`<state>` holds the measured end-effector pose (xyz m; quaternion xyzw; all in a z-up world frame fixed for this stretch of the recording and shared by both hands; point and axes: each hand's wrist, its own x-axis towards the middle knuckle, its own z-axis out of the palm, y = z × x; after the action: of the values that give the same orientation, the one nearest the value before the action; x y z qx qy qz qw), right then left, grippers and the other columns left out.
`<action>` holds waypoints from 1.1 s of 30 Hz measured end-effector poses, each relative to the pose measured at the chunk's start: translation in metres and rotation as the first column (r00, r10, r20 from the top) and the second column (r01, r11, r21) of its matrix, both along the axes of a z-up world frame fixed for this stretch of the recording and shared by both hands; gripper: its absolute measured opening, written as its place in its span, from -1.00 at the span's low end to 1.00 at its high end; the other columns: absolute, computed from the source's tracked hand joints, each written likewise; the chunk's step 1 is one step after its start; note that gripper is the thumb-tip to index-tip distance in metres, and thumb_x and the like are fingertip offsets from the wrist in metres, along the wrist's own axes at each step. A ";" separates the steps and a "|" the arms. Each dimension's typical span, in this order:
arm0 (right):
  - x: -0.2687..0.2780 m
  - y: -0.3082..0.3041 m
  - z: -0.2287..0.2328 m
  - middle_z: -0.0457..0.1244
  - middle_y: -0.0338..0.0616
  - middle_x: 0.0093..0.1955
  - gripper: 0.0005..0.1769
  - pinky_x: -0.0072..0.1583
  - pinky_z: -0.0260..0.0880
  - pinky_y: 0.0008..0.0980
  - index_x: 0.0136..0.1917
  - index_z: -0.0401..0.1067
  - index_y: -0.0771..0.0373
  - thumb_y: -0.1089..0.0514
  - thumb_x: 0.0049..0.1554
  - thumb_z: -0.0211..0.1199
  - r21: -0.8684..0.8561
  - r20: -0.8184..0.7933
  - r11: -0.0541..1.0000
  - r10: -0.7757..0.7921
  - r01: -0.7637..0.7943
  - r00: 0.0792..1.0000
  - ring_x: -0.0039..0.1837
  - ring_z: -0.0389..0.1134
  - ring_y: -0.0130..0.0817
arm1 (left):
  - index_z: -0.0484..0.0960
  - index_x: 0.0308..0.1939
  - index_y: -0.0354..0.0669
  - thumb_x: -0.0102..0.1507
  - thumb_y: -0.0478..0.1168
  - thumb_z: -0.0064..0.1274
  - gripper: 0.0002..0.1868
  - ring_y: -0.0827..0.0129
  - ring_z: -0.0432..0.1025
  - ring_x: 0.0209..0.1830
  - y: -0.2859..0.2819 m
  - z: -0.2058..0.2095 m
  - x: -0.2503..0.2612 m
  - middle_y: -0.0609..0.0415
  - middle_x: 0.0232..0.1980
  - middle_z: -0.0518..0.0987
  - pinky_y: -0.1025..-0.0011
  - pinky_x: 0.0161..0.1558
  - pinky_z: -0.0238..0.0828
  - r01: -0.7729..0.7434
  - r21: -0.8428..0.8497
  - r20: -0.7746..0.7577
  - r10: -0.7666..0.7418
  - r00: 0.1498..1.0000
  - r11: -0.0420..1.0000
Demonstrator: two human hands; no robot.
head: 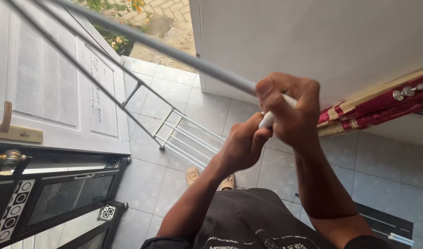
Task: The person disassembles a white metal clothes drying rack by unscrewing and removing several poles and joints. They then reassemble the rack by inserting the poles and joints back into place, securing the structure.
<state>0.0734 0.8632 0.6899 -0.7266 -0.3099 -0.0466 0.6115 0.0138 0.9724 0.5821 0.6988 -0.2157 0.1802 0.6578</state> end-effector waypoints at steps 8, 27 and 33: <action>0.023 -0.033 -0.030 0.28 -0.11 -0.10 -0.22 -0.06 0.33 -0.43 0.01 0.41 0.38 -0.43 0.46 -0.09 0.153 -0.081 0.900 0.424 -0.409 0.902 -0.11 0.32 -0.42 | 0.24 0.23 -0.18 0.52 -0.09 -0.08 -0.67 0.15 0.56 -0.27 -0.018 0.001 -0.016 -0.14 -0.21 0.56 0.23 -0.26 0.47 -0.265 0.058 -0.057 0.268 0.962 0.963; 0.003 -0.027 -0.010 0.04 -0.34 -0.52 -0.39 -0.38 -0.10 -0.46 -0.39 0.26 0.22 -0.15 0.39 0.16 -0.153 0.067 0.988 0.035 -0.024 0.997 -0.44 0.01 -0.61 | 0.39 0.04 -0.30 0.58 -0.13 -0.21 -0.74 0.06 0.55 -0.41 -0.050 -0.008 -0.007 -0.09 -0.33 0.54 0.21 -0.33 0.44 -0.459 0.029 0.172 0.447 0.878 0.888; 0.002 -0.033 -0.011 0.08 -0.34 -0.50 -0.42 -0.35 -0.07 -0.49 -0.33 0.31 0.24 -0.17 0.39 0.15 -0.145 0.114 0.987 0.091 -0.074 0.989 -0.41 0.03 -0.62 | 0.46 0.09 -0.28 0.53 -0.03 -0.20 -0.65 0.23 0.45 -0.56 -0.030 -0.014 -0.010 0.04 -0.45 0.47 0.29 -0.40 0.38 -0.196 0.036 0.024 0.195 0.981 0.980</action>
<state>0.0758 0.8304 0.6785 -0.7502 -0.3787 -0.0430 0.5403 0.0042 0.9422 0.5680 0.7272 -0.1561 0.2468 0.6212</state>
